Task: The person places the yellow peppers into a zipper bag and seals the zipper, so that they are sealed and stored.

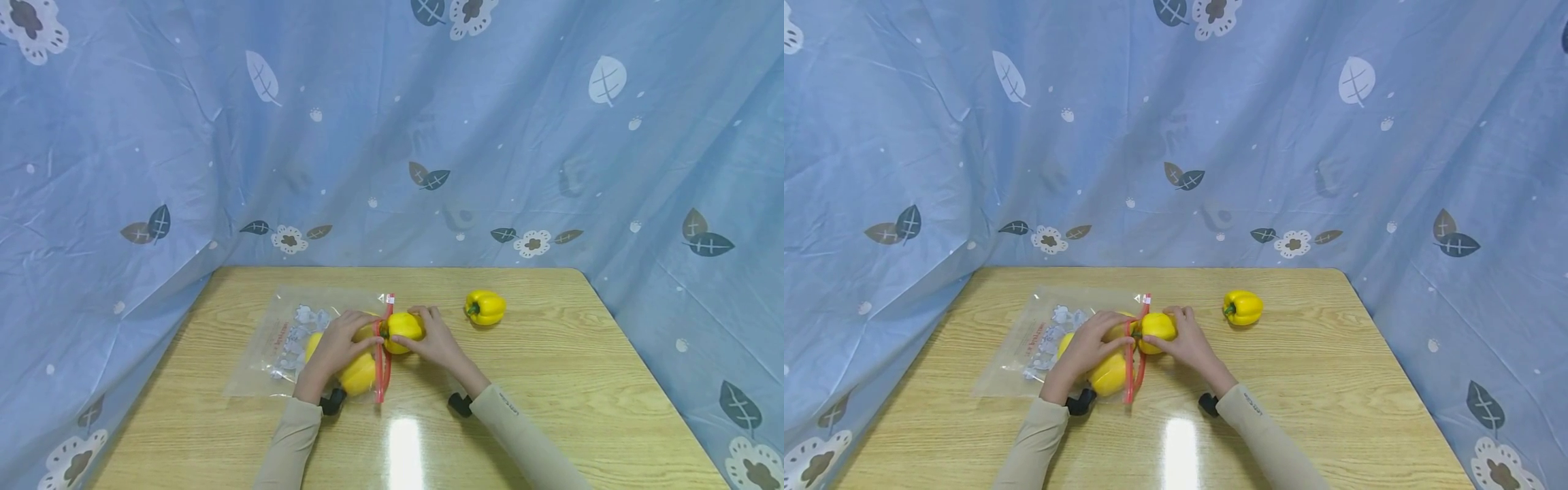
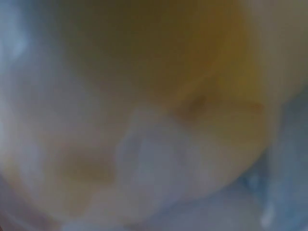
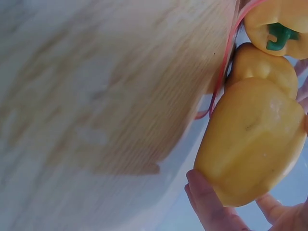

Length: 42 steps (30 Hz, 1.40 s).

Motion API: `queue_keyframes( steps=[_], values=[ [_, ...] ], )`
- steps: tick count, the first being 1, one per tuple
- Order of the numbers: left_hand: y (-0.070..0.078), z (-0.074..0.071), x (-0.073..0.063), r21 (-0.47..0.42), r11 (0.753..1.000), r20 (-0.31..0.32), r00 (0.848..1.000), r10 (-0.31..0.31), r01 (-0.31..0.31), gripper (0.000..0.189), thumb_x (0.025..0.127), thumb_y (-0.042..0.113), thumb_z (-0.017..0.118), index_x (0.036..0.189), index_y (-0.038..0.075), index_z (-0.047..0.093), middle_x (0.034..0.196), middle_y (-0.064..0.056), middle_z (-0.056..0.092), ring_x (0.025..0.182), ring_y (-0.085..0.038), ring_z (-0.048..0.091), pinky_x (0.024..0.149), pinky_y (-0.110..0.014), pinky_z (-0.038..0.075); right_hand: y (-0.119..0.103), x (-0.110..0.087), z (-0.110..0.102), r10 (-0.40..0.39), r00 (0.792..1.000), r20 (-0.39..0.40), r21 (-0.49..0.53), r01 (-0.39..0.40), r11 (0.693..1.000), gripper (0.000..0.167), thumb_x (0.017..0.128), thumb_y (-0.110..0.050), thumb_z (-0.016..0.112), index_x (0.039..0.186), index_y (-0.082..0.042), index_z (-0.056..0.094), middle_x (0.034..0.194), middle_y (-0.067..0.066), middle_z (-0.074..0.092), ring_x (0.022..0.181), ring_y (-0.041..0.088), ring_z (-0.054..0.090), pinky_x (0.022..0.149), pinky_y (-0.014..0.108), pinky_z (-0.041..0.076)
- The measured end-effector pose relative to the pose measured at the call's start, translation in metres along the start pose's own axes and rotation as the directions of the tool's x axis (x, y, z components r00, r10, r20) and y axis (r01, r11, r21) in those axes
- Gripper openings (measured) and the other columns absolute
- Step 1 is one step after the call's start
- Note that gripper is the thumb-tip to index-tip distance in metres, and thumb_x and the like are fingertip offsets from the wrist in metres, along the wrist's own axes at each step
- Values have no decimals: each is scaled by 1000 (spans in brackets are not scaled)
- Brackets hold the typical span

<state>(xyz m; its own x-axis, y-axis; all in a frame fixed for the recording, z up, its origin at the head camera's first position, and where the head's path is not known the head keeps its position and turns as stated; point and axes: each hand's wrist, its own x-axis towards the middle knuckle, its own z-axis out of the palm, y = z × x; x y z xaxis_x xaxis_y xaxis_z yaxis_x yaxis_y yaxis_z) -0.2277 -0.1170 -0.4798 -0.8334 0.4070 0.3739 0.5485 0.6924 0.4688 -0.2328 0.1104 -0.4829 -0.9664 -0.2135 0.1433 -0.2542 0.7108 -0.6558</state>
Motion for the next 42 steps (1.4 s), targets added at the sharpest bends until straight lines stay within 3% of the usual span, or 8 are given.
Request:
queue_keyframes(
  steps=[5, 10, 15, 20, 28, 36, 42],
  values=[
    [1, -1, 0, -5, 1000, -3, 1000, -4, 4, 48, 83, 56, 57, 118, 24, 62, 116, 6, 62, 112, -14, 52, 98, -42, 42, 2, -3, -4, -27, 999, 35, 24, 26, 999, 73, 77, -55, 67, 132, -12, 46, 115, 15, 47, 97, 27, 52, 84, 46, 49],
    [0, -1, 0, 4, 1000, -8, 1000, 5, -5, 49, 84, 57, 56, 119, 23, 62, 116, 5, 62, 112, -16, 52, 98, -42, 42, 11, -5, -12, -108, 986, 128, 107, 94, 990, 66, 85, -46, 62, 136, -8, 43, 125, 20, 44, 107, 34, 52, 84, 43, 52],
    [-1, 0, 0, 11, 1000, 1, 1000, -2, 2, 50, 83, 57, 55, 119, 23, 62, 117, 4, 62, 113, -16, 52, 98, -41, 42, 21, -6, -21, -194, 959, 205, 227, 146, 963, 59, 89, -26, 62, 140, -6, 39, 133, 24, 40, 114, 44, 49, 88, 45, 50],
    [1, -1, -1, 1, 1000, -9, 1000, 2, -2, 46, 83, 53, 59, 118, 23, 62, 116, 4, 63, 112, -16, 52, 97, -42, 42, 26, -6, -23, -258, 946, 195, 308, 190, 932, 55, 90, -17, 62, 138, -2, 39, 133, 22, 46, 111, 41, 51, 88, 48, 49],
    [2, 0, 0, 5, 1000, -5, 1000, -8, 8, 44, 83, 52, 60, 118, 25, 62, 116, 6, 62, 112, -14, 52, 98, -41, 42, 19, -9, -18, -187, 974, 126, 291, 143, 946, 49, 89, -19, 63, 132, -2, 47, 126, 19, 52, 104, 36, 57, 82, 38, 54],
    [0, 4, 1, 28, 998, -39, 998, 56, -55, 41, 85, 50, 60, 118, 27, 62, 115, 8, 63, 109, -14, 53, 95, -43, 43, 13, -12, -10, -167, 983, 71, 307, 138, 942, 46, 87, -18, 65, 128, -2, 50, 122, 20, 53, 101, 36, 58, 80, 38, 55],
    [2, 2, 1, 37, 997, -40, 997, 70, -69, 44, 84, 51, 59, 120, 25, 62, 115, 7, 63, 108, -16, 54, 94, -43, 44, 5, -13, -6, -114, 993, 31, 288, 100, 952, 43, 85, -20, 69, 123, -7, 55, 104, 14, 52, 97, 30, 59, 83, 38, 53]
  ],
)
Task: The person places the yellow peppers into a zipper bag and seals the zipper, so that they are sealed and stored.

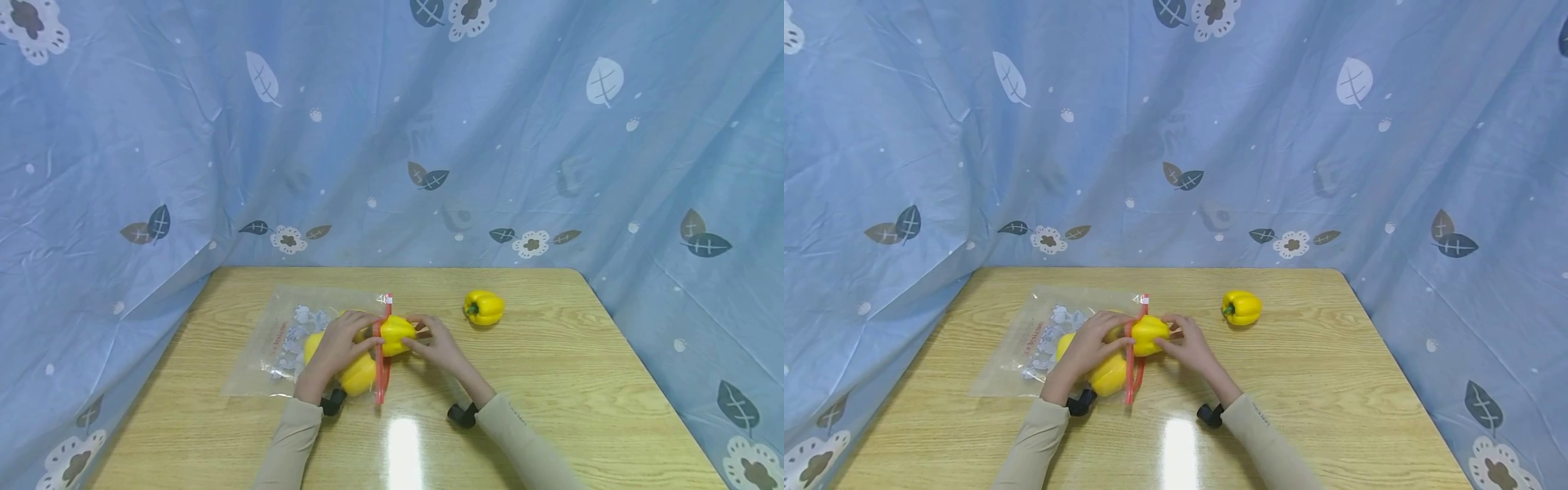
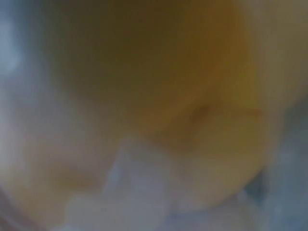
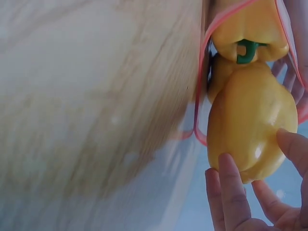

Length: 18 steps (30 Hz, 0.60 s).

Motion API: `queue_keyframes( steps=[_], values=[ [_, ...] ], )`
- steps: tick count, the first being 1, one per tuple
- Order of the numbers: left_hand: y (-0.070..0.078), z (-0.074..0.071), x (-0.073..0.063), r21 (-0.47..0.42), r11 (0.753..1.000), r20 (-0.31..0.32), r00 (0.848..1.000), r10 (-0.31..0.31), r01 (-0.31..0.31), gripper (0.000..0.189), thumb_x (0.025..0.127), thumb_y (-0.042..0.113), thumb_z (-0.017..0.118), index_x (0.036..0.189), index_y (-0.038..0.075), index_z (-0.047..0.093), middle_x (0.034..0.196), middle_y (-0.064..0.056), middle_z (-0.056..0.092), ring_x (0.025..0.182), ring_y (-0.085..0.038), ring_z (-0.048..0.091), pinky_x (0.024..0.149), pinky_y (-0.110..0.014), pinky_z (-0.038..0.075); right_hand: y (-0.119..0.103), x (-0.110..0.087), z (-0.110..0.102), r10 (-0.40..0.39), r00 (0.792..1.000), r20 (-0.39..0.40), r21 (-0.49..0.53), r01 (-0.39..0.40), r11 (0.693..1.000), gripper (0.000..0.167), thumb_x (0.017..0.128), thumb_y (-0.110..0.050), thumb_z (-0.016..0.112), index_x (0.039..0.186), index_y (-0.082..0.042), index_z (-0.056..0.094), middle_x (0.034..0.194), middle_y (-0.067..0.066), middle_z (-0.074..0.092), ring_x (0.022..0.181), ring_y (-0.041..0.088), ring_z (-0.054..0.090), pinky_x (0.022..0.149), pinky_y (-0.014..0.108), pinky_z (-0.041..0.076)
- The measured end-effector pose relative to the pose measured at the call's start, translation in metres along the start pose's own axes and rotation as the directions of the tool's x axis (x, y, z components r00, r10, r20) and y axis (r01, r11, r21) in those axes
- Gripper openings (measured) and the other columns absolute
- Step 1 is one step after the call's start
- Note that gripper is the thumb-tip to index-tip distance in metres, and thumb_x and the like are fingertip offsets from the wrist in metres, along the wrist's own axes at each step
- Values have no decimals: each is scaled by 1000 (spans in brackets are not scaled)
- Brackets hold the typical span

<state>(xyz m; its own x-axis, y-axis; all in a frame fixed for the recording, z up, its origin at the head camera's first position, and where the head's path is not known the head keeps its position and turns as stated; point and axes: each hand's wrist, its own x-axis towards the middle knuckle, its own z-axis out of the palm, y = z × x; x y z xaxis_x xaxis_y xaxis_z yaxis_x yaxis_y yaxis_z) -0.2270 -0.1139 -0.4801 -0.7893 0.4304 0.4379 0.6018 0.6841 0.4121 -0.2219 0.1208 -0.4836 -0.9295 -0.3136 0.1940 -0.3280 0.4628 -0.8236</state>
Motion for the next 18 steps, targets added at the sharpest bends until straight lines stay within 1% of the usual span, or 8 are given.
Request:
queue_keyframes(
  steps=[3, 6, 9, 11, 16, 18],
  values=[
    [1, -1, 0, 6, 1000, 3, 1000, 3, -3, 46, 84, 52, 58, 120, 23, 62, 116, 6, 63, 108, -16, 54, 93, -42, 45, 1, 1, 4, -3, 1000, -13, -11, 3, 1000, 41, 84, -20, 70, 121, -7, 56, 96, 12, 52, 93, 27, 58, 83, 37, 53],
    [2, -1, 1, 11, 1000, 7, 1000, 4, -4, 46, 85, 52, 58, 120, 23, 62, 116, 6, 63, 109, -16, 54, 94, -42, 44, 1, 1, 6, -8, 1000, -12, -13, 8, 1000, 40, 83, -19, 70, 119, -6, 56, 90, 11, 53, 90, 24, 58, 84, 36, 53],
    [2, -1, 1, 14, 1000, 10, 1000, 6, -6, 47, 85, 53, 57, 120, 23, 62, 116, 6, 63, 110, -17, 54, 95, -41, 44, -1, 0, 7, -17, 1000, -14, -13, 16, 1000, 39, 84, -17, 69, 119, -6, 56, 89, 9, 54, 88, 22, 58, 83, 37, 53],
    [1, 0, 1, 16, 1000, 16, 1000, 4, -4, 48, 85, 54, 56, 121, 23, 62, 117, 6, 63, 111, -17, 54, 95, -41, 44, -2, -2, 7, -39, 999, -14, -27, 39, 999, 38, 85, -16, 68, 119, -4, 56, 89, 9, 55, 87, 21, 58, 83, 35, 54],
    [3, -1, 1, 16, 1000, 19, 1000, -2, 2, 50, 85, 56, 54, 121, 22, 62, 117, 5, 62, 110, -17, 54, 94, -43, 44, -24, -9, -2, -95, 995, 13, 15, 95, 995, 36, 87, -6, 64, 119, 6, 53, 92, 24, 54, 91, 36, 60, 81, 46, 53],
    [3, -2, 1, 17, 1000, 15, 1000, 0, -1, 50, 85, 55, 55, 121, 22, 62, 117, 5, 63, 110, -18, 54, 94, -43, 44, -28, -11, -5, -106, 994, 25, 61, 105, 993, 36, 86, -2, 63, 119, 9, 52, 94, 30, 52, 93, 44, 59, 78, 51, 53]
  ],
)
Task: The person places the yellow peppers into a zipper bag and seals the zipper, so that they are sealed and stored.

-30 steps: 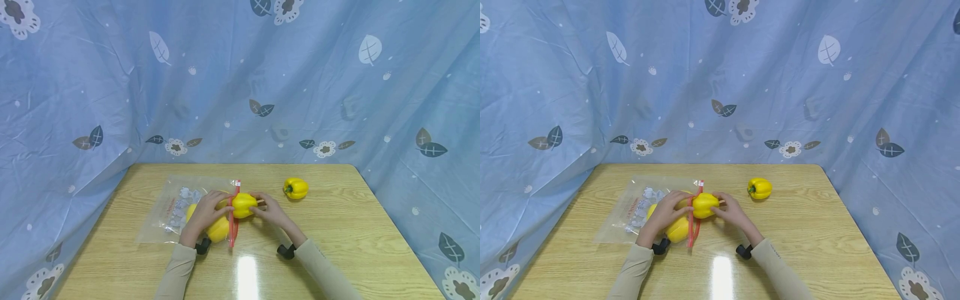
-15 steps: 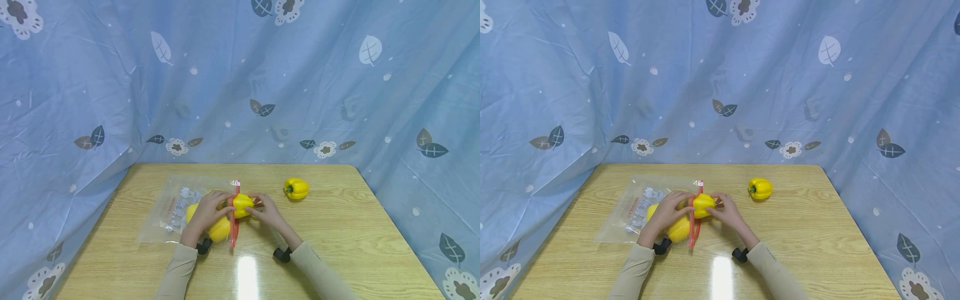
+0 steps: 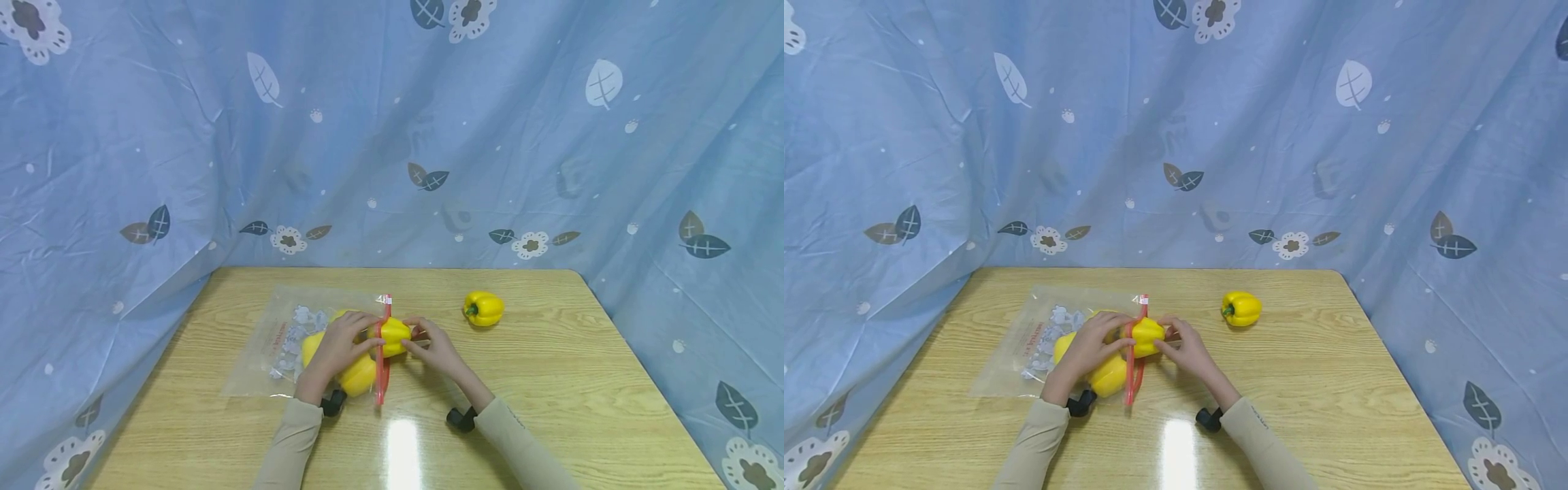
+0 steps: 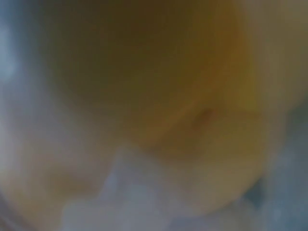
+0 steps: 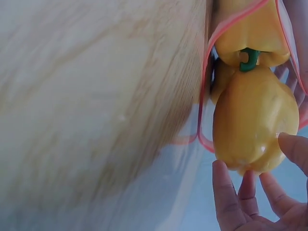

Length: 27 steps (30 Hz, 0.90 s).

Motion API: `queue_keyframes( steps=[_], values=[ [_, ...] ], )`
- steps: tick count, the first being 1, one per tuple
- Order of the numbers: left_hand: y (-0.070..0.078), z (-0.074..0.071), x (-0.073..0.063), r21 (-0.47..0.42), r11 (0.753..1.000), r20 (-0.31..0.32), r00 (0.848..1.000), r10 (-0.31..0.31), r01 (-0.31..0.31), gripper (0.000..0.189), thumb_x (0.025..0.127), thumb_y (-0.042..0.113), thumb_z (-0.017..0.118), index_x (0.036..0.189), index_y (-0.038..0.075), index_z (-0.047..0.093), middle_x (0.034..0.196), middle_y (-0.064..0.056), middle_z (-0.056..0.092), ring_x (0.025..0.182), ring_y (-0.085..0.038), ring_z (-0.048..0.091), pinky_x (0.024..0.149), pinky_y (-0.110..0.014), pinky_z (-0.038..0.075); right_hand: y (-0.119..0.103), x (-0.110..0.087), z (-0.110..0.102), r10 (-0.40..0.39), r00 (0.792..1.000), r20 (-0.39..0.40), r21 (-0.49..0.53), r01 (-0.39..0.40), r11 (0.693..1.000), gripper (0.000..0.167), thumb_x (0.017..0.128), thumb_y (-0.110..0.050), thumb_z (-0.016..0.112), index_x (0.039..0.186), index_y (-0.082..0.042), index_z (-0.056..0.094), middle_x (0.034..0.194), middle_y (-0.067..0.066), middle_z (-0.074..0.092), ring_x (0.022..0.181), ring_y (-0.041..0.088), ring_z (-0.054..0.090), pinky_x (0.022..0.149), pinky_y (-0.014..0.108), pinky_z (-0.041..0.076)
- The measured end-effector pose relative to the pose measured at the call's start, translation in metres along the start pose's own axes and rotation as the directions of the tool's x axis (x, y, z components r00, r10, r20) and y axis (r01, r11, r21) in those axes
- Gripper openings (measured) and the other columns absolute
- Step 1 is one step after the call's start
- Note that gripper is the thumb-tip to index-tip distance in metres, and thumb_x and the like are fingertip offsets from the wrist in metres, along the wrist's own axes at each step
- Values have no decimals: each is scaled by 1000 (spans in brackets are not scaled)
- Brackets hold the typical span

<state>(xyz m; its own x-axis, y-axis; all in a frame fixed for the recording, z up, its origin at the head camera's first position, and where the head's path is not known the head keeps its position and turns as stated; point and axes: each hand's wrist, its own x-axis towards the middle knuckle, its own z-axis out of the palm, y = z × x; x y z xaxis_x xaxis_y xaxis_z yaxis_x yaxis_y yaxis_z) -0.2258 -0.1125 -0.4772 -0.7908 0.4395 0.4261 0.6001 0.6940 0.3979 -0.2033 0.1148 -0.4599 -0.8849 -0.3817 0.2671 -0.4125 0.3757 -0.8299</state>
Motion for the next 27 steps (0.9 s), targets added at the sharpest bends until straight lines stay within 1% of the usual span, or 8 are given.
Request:
queue_keyframes(
  steps=[4, 7, 10, 13, 16, 21, 24, 27],
  values=[
    [0, 0, 0, 3, 1000, -4, 1000, 7, -7, 50, 84, 55, 56, 121, 21, 62, 116, 4, 62, 109, -18, 54, 94, -42, 45, 18, 1, 4, -17, 1000, 17, -12, 17, 1000, 37, 87, -5, 63, 121, 4, 53, 99, 26, 53, 94, 41, 60, 76, 42, 55],
    [0, -1, 0, -3, 1000, -5, 1000, 10, -10, 49, 84, 54, 56, 121, 21, 62, 117, 3, 62, 109, -18, 54, 94, -41, 44, 34, 3, 7, -5, 1000, 28, -27, 6, 1000, 38, 88, -10, 64, 123, -2, 54, 104, 18, 57, 95, 33, 61, 78, 35, 55],
    [0, 0, -1, -9, 1000, -16, 1000, 14, -14, 48, 84, 53, 58, 120, 21, 62, 117, 3, 62, 108, -18, 54, 94, -40, 44, 38, 3, 7, 22, 999, 31, -6, -21, 1000, 39, 87, -13, 65, 125, -6, 54, 110, 15, 58, 99, 32, 60, 80, 39, 55],
    [0, 0, -1, -11, 1000, -23, 1000, 15, -15, 48, 84, 52, 58, 120, 20, 63, 117, 3, 62, 108, -18, 54, 94, -40, 44, 35, 2, 7, 35, 999, 34, 13, -36, 999, 40, 88, -11, 64, 126, -4, 53, 113, 18, 57, 103, 36, 58, 81, 45, 53],
    [-1, 1, -1, -12, 1000, -22, 1000, 9, -10, 48, 84, 52, 58, 120, 20, 62, 118, 3, 61, 109, -18, 53, 95, -40, 43, 22, 1, 4, 37, 998, 49, 42, -39, 998, 41, 88, -6, 62, 126, 2, 51, 115, 24, 55, 104, 43, 56, 82, 50, 52],
    [-1, 1, -1, -11, 1000, -27, 999, 25, -26, 49, 84, 53, 57, 120, 19, 62, 120, 3, 60, 111, -18, 53, 96, -40, 43, 5, 0, 1, 33, 996, 81, 74, -39, 996, 41, 87, -1, 62, 125, 6, 49, 110, 27, 55, 103, 46, 56, 84, 49, 51],
    [-1, 2, 0, -6, 999, -31, 999, 43, -44, 49, 84, 53, 56, 120, 20, 63, 121, 3, 60, 111, -18, 53, 96, -39, 43, 13, 3, 5, 17, 999, 51, 73, -21, 997, 37, 85, 0, 64, 120, 5, 52, 103, 24, 57, 100, 43, 58, 83, 48, 52],
    [-2, 4, 1, -5, 998, -39, 997, 61, -61, 48, 84, 53, 57, 120, 20, 63, 120, 4, 60, 110, -17, 53, 95, -38, 44, 27, 8, 11, 7, 1000, 2, 47, -7, 999, 31, 83, -1, 66, 111, 1, 55, 98, 19, 58, 96, 38, 60, 82, 42, 53]
  ],
)
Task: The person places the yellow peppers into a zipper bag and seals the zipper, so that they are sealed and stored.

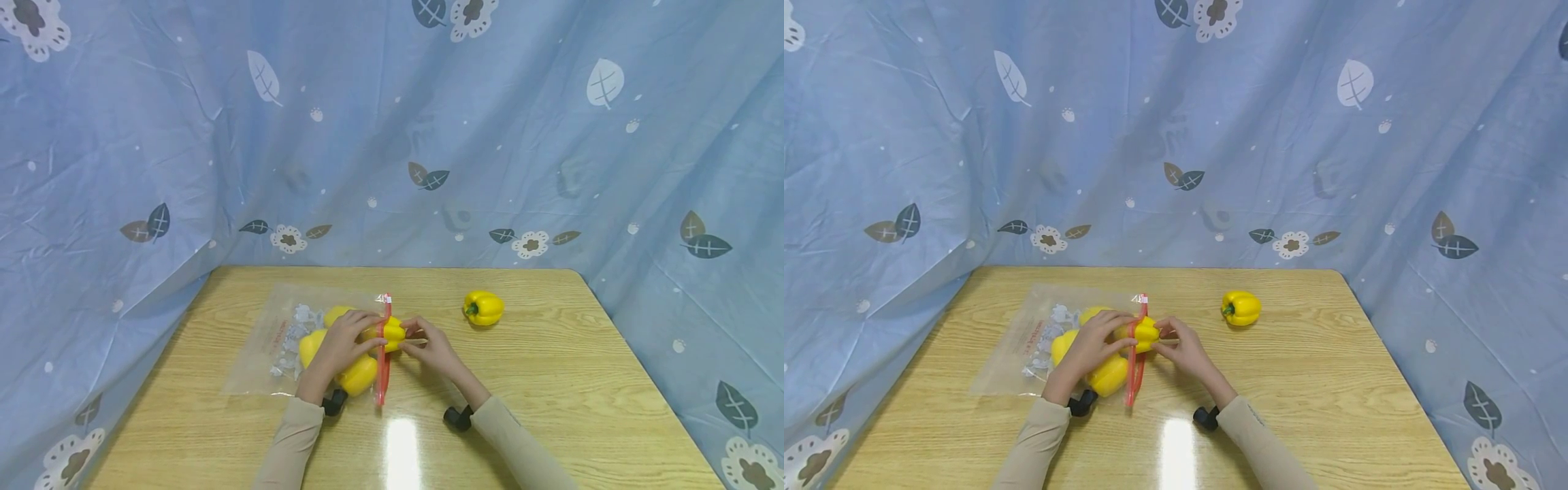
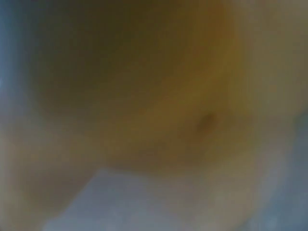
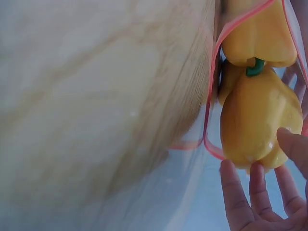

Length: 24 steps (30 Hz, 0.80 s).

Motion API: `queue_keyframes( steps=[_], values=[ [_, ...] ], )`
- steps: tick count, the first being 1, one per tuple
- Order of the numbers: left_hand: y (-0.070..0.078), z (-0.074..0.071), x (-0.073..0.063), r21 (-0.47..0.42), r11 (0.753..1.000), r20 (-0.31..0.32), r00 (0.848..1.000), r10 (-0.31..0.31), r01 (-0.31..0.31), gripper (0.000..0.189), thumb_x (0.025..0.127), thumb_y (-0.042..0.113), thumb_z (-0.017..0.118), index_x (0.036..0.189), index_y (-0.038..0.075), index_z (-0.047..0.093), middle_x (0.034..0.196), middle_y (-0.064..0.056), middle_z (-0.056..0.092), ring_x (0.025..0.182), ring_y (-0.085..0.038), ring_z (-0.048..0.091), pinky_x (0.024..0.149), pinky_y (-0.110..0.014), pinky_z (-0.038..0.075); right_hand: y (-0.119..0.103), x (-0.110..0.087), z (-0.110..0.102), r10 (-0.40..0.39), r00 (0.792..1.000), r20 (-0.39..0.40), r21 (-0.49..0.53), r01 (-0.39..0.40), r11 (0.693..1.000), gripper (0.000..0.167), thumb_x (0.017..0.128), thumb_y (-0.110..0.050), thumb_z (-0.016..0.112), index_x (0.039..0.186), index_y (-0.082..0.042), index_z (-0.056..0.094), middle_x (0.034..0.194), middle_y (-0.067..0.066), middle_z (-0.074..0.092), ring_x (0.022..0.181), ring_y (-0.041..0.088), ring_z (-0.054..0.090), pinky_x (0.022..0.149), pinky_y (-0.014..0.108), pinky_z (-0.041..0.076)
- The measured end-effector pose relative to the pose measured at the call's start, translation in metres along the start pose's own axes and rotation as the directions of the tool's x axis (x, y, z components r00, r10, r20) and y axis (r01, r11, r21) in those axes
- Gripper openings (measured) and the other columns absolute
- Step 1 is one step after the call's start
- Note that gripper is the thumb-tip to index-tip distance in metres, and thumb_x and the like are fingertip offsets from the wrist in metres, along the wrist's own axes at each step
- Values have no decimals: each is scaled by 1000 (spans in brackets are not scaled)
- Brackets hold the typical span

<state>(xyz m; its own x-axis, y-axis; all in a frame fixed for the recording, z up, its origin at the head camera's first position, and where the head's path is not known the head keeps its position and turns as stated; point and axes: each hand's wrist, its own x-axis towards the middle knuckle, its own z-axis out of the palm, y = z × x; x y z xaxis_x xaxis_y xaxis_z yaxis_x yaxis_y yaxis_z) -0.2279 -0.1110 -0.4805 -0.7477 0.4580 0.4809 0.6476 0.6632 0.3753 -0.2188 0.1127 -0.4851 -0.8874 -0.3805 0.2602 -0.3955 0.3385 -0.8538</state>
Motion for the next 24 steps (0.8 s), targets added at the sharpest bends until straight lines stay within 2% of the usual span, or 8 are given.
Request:
queue_keyframes(
  steps=[6, 12, 19, 24],
  values=[
    [1, 1, 0, -3, 1000, -9, 1000, 12, -12, 47, 84, 51, 58, 120, 21, 63, 120, 5, 60, 111, -17, 53, 95, -38, 44, 11, 7, 3, 24, 999, -42, -21, -25, 999, 23, 81, -7, 70, 100, -7, 57, 92, 9, 59, 88, 27, 60, 79, 27, 54],
    [1, 0, 1, 4, 1000, -5, 1000, 9, -9, 47, 84, 52, 58, 120, 21, 63, 119, 5, 61, 110, -17, 53, 96, -38, 43, 11, 9, 4, 4, 999, -47, -28, -5, 1000, 22, 81, -6, 70, 99, -7, 57, 91, 8, 60, 87, 27, 60, 79, 28, 54],
    [-1, 1, 1, 7, 1000, -18, 1000, 19, -19, 47, 84, 50, 59, 119, 19, 63, 119, 5, 61, 110, -17, 54, 96, -38, 43, 13, 11, 8, -22, 997, -75, -73, 17, 997, 21, 82, -8, 70, 99, -6, 58, 87, 6, 60, 83, 21, 60, 77, 26, 55],
    [-1, 1, 1, 5, 1000, -24, 999, 21, -21, 46, 84, 49, 60, 119, 19, 63, 120, 4, 61, 111, -18, 53, 96, -39, 43, 11, 13, 12, -17, 996, -91, -53, 12, 999, 21, 82, -8, 70, 99, -6, 58, 89, 9, 61, 83, 23, 61, 77, 28, 55]
  ],
)
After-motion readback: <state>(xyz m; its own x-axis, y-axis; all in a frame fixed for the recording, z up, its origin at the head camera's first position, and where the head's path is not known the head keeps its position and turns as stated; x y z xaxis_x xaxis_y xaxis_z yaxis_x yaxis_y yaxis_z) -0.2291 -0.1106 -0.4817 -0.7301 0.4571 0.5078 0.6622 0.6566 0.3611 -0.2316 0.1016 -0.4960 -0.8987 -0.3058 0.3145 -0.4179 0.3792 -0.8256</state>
